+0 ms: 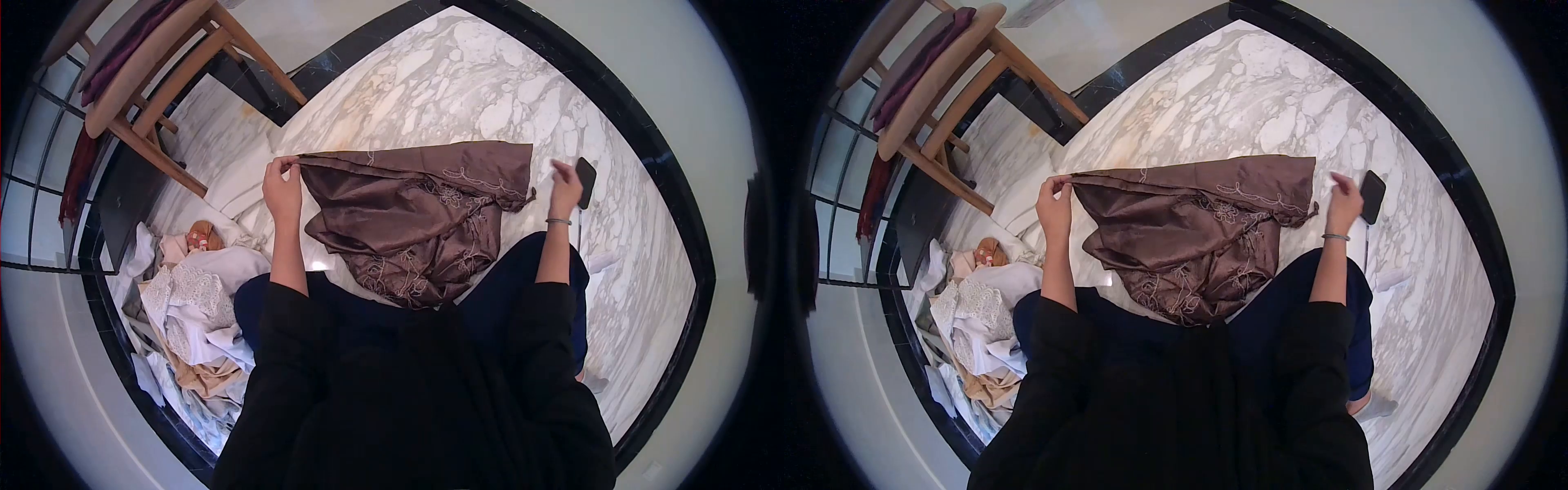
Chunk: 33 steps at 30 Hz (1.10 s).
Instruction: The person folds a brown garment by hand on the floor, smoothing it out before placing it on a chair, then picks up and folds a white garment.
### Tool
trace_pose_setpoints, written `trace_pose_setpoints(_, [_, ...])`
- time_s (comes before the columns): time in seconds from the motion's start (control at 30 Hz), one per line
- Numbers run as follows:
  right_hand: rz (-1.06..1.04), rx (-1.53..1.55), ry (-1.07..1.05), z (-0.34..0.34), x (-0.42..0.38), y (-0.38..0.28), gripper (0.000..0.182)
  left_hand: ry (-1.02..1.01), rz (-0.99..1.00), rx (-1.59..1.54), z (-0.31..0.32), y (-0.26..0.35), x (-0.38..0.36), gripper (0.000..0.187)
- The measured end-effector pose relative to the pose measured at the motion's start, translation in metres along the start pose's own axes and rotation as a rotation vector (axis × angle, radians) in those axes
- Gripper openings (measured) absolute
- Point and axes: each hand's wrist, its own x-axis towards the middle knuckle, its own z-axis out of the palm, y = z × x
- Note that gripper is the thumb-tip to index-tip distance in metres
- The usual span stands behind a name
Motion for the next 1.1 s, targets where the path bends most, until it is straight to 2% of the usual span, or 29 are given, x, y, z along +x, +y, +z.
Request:
trace_pose_setpoints(0.07, [-0.024, 0.135, -0.262, 0.026, -0.009, 0.008, 0.021, -0.006, 0.002, -0.01, 0.001, -0.001, 0.0, 0.013])
trace_pose_setpoints(0.1, [0.005, 0.058, -0.381, 0.036, -0.022, -0.016, 0.018, -0.008, 0.003, -0.02, 0.001, -0.001, -0.001, 0.013])
trace_pose_setpoints(0.17, [-0.201, -0.037, -0.589, 0.062, -0.038, -0.02, 0.033, -0.01, 0.001, -0.044, 0.0, 0.0, -0.001, 0.013])
trace_pose_setpoints(0.27, [-0.199, -0.533, -0.645, 0.07, -0.075, -0.088, 0.049, -0.002, -0.008, -0.078, 0.0, 0.0, 0.0, 0.014])
trace_pose_setpoints(0.37, [-0.224, -0.636, -0.609, 0.091, -0.089, -0.075, 0.051, 0.003, -0.017, -0.079, -0.001, -0.001, 0.001, 0.017])
trace_pose_setpoints(0.47, [-0.287, -0.726, -0.481, 0.103, -0.086, -0.05, 0.038, -0.005, -0.016, -0.061, -0.003, -0.001, 0.002, 0.021])
trace_pose_setpoints(0.67, [-0.144, -0.787, -0.337, 0.094, -0.064, -0.034, 0.03, 0.008, -0.086, -0.123, -0.005, 0.001, 0.002, 0.022])
trace_pose_setpoints(0.77, [-0.084, -0.75, -0.325, 0.084, -0.057, -0.045, 0.03, 0.031, -0.115, -0.206, -0.007, 0.007, 0.002, 0.021])
trace_pose_setpoints(0.87, [-0.016, -0.58, -0.3, 0.079, -0.05, -0.043, 0.031, 0.023, -0.135, -0.206, -0.009, 0.007, 0.003, 0.02])
trace_pose_setpoints(0.97, [-0.081, -0.591, -0.414, 0.067, -0.039, -0.039, 0.033, 0.023, -0.146, -0.165, -0.012, 0.011, 0.003, 0.017])
trace_pose_setpoints(1.1, [-0.017, -0.685, -0.435, 0.063, -0.032, -0.032, 0.034, 0.015, -0.113, -0.197, -0.016, 0.01, 0.003, 0.02])
